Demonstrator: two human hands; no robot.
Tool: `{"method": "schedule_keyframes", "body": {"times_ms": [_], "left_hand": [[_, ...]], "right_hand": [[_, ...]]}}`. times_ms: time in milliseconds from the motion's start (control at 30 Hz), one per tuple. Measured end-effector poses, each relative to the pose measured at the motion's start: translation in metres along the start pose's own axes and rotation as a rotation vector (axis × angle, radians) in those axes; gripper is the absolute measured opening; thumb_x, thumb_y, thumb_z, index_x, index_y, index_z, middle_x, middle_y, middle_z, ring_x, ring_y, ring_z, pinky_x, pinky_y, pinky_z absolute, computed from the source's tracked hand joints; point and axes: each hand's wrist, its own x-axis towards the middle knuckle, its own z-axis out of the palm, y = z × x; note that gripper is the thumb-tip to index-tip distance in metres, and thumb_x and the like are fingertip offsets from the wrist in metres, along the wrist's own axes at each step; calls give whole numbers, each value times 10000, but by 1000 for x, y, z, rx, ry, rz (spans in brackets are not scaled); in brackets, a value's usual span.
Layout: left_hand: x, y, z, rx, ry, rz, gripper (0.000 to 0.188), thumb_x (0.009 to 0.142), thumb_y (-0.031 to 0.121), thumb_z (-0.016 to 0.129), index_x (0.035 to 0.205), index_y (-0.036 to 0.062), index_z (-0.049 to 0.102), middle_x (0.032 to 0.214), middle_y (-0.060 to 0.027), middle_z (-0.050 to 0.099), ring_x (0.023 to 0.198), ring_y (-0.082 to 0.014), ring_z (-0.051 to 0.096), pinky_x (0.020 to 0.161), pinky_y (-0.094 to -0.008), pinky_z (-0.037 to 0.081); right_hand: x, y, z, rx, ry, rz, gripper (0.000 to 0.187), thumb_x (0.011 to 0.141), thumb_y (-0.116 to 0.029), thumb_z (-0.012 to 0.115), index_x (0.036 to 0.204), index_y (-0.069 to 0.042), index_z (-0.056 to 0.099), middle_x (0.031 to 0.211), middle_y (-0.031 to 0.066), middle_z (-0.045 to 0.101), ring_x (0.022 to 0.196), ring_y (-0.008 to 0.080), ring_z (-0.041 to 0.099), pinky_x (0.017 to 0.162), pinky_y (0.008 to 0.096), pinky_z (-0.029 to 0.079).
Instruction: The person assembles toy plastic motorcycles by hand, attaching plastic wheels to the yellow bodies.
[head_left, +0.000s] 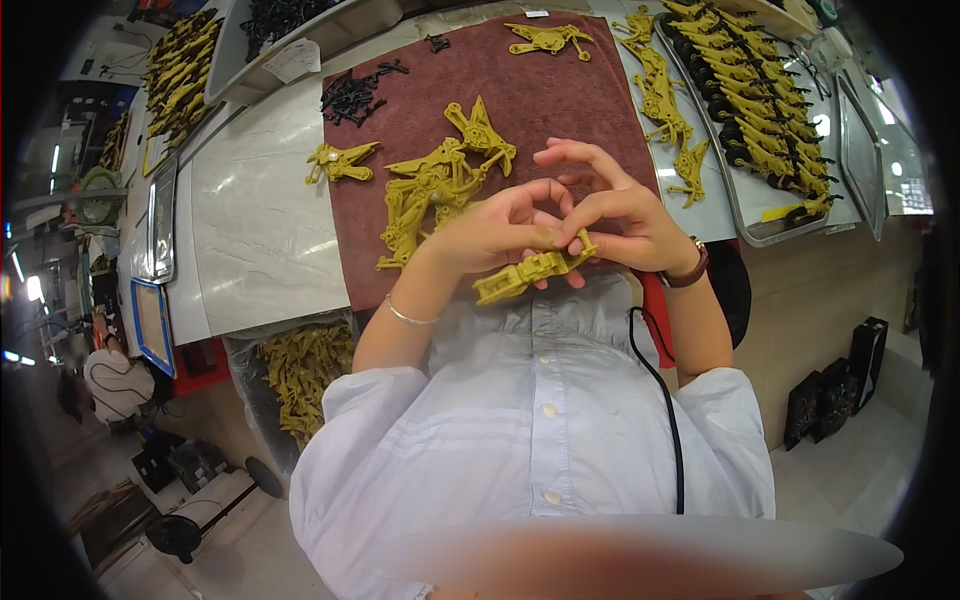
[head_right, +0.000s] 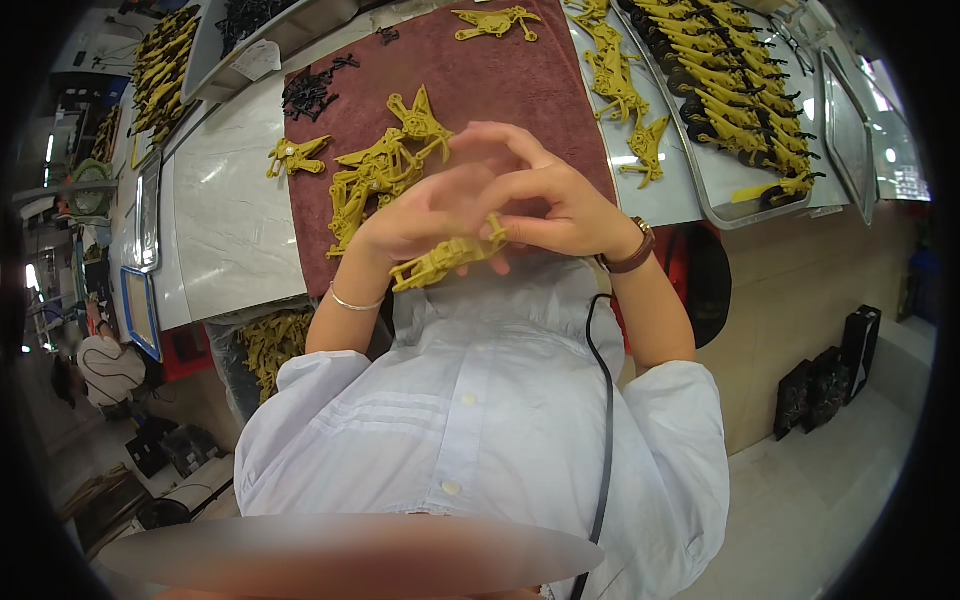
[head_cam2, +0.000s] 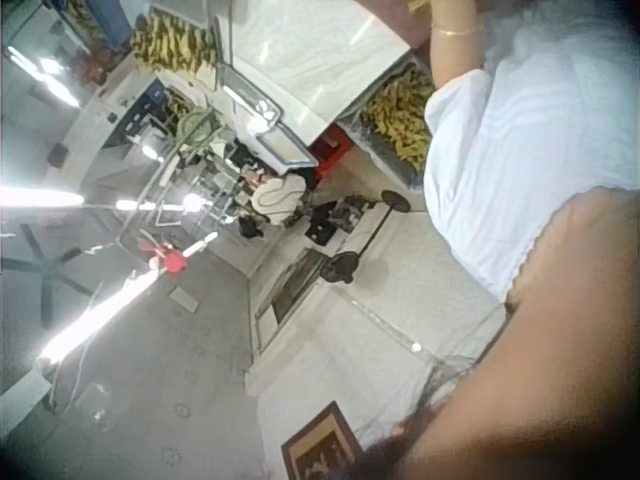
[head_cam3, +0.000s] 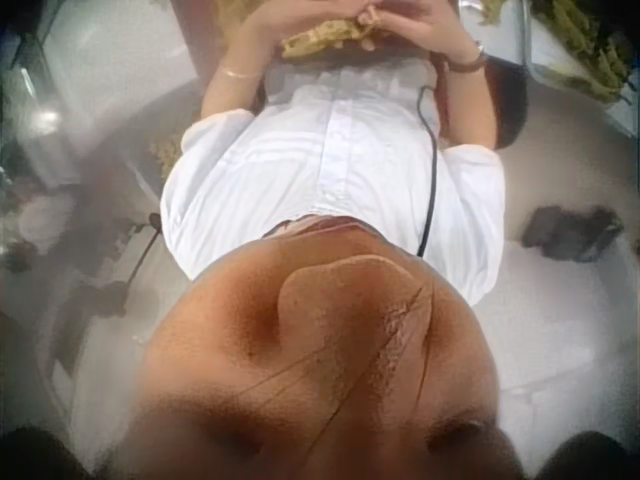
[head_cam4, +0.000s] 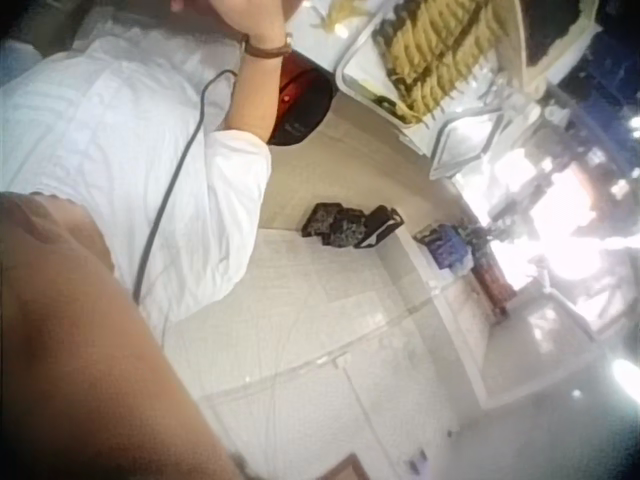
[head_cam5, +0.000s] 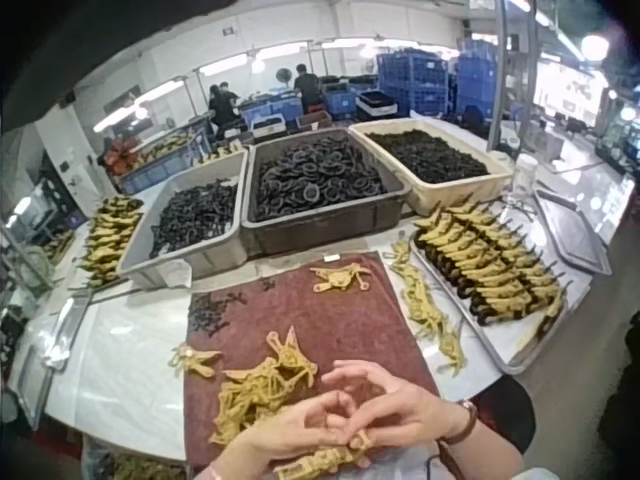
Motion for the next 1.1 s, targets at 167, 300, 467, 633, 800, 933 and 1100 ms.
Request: {"method": "schedule_keyframes", "body": {"times_ms": [167,300,467,633,800,933,1100], "left_hand": [[-14,9,-6,-592,182,160,492,950,214,558,1345,-28,391,1232,-212,577,1111,-393,609,850,-391,578],[-10,-19,-3,-154,495,475,538,948,151,580,1392,-48,351,1273,-210,555,1130,-326,601,887,-395,560],[2,-29,2,245,733,513,429,980,117,547,1345,-66,417,1223,-179,598,1094,-200,608,880,-328,543],[14,-53,3,485,797,597,400,1026,145,445,1371,-57,439,1155,-141,644,1048,-140,605,892,-274,486],[25,-57,7,632,899,613,383,1029,134,409,1353,-68,448,1150,-160,645,1045,-144,607,897,-275,479],[37,-67,4,543,949,677,377,1028,136,396,1332,-80,456,1164,-179,635,1047,-159,607,902,-279,479],[46,-70,3,451,952,676,378,1030,146,399,1324,-85,457,1175,-178,627,1052,-164,602,908,-284,479]], "right_hand": [[-7,1,21,-114,407,-9,109,892,-65,642,971,11,643,1222,212,598,1098,272,604,890,361,505],[-15,18,36,-486,457,-138,214,778,3,704,980,-2,633,1172,196,634,934,270,674,747,358,556],[-23,28,50,-842,292,-316,233,691,-14,731,907,-5,642,1145,213,630,948,336,663,748,366,560],[-29,36,74,-756,463,-119,224,690,19,700,876,1,577,1200,279,596,898,359,675,716,361,572],[-35,48,82,-743,524,-103,235,753,69,644,948,16,524,1241,311,565,965,391,664,743,375,572],[-37,49,78,-673,580,-85,180,821,88,583,973,26,511,1240,305,569,1068,405,631,790,376,571],[-41,53,82,-559,669,5,174,862,69,567,1022,40,505,1240,282,579,1085,375,633,828,376,563]]}}
